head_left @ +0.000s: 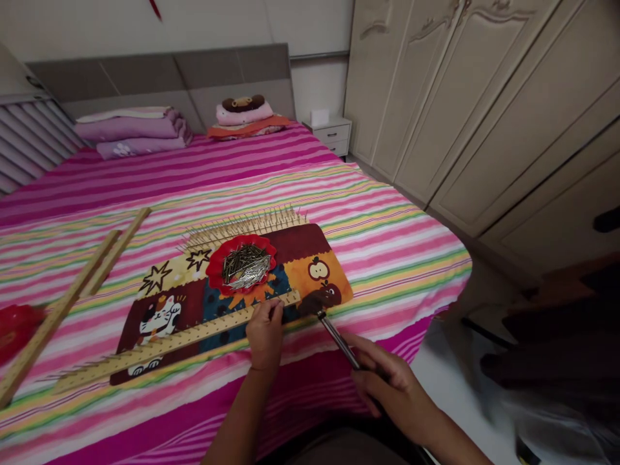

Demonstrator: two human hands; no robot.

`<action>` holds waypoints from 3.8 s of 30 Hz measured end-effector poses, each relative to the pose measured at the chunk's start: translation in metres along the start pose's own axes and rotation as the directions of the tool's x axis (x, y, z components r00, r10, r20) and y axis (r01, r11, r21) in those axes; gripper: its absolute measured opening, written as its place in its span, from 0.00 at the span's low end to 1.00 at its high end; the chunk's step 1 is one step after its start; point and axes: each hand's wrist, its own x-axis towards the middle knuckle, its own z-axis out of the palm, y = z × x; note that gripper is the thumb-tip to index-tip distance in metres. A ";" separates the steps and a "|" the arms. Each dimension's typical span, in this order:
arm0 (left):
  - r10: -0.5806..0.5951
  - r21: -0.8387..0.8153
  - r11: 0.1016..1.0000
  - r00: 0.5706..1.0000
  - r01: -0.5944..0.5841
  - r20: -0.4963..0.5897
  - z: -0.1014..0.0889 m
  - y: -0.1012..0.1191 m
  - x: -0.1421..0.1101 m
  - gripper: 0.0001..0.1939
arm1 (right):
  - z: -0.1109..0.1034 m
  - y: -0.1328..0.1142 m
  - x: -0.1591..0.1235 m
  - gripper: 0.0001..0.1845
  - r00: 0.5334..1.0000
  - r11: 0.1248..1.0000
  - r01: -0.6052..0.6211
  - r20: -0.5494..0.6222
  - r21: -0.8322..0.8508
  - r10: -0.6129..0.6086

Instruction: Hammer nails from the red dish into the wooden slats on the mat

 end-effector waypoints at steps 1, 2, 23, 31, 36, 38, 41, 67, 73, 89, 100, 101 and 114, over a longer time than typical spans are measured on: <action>0.009 0.009 1.000 1.000 -0.009 0.003 0.000 0.000 0.000 0.10 | 0.004 -0.008 0.006 0.25 0.999 0.999 0.027 0.023 -0.041 -0.026; 0.016 0.019 1.000 1.000 -0.016 0.006 -0.001 0.001 -0.001 0.09 | 0.008 -0.016 0.013 0.24 0.998 0.994 0.051 0.042 -0.094 -0.048; 0.031 -0.023 0.999 1.000 -0.031 0.001 0.000 0.000 -0.006 0.08 | 0.008 -0.029 0.009 0.25 0.995 0.973 0.033 0.100 -0.228 -0.010; 0.098 0.204 0.975 0.995 -0.093 -0.018 -0.063 0.019 0.029 0.11 | -0.022 0.055 0.004 0.23 0.982 0.987 -0.154 0.105 -0.050 0.159; 0.027 0.526 0.847 0.994 -0.080 0.109 -0.083 0.026 0.103 0.09 | -0.030 0.071 0.013 0.23 0.989 0.990 -0.136 0.066 0.025 0.134; -0.010 0.605 0.786 0.976 -0.126 0.216 -0.074 0.024 0.121 0.10 | -0.031 0.072 0.014 0.23 0.988 0.989 -0.144 0.059 0.046 0.141; -0.047 0.644 0.741 0.943 -0.188 0.329 -0.055 0.019 0.133 0.11 | -0.031 0.072 0.014 0.24 0.988 0.986 -0.141 0.072 0.085 0.135; -0.326 -0.283 0.835 0.839 0.471 0.436 -0.106 0.042 0.105 0.16 | -0.037 0.077 0.013 0.23 0.990 0.993 -0.110 0.097 0.052 0.105; -0.371 -0.418 0.710 0.806 0.567 0.461 -0.108 0.056 0.069 0.22 | -0.036 0.071 0.013 0.23 0.989 0.993 -0.092 0.120 0.072 0.083; -0.360 -0.440 0.797 0.911 0.413 0.202 -0.045 0.010 0.014 0.18 | -0.035 0.070 0.013 0.23 0.991 0.995 -0.079 0.113 0.065 0.072; -0.206 -0.124 0.971 0.978 0.206 0.006 -0.023 -0.010 0.005 0.16 | -0.034 0.077 0.012 0.25 0.989 0.992 -0.127 0.076 0.013 0.126; -0.191 -0.108 0.976 0.982 0.189 -0.002 -0.022 -0.010 0.005 0.15 | -0.034 0.078 0.012 0.25 0.988 0.991 -0.136 0.069 0.005 0.135; 0.015 0.048 0.999 1.000 -0.014 -0.006 -0.018 -0.003 0.000 0.10 | -0.018 0.051 0.000 0.25 0.975 0.974 -0.223 -0.017 0.032 0.223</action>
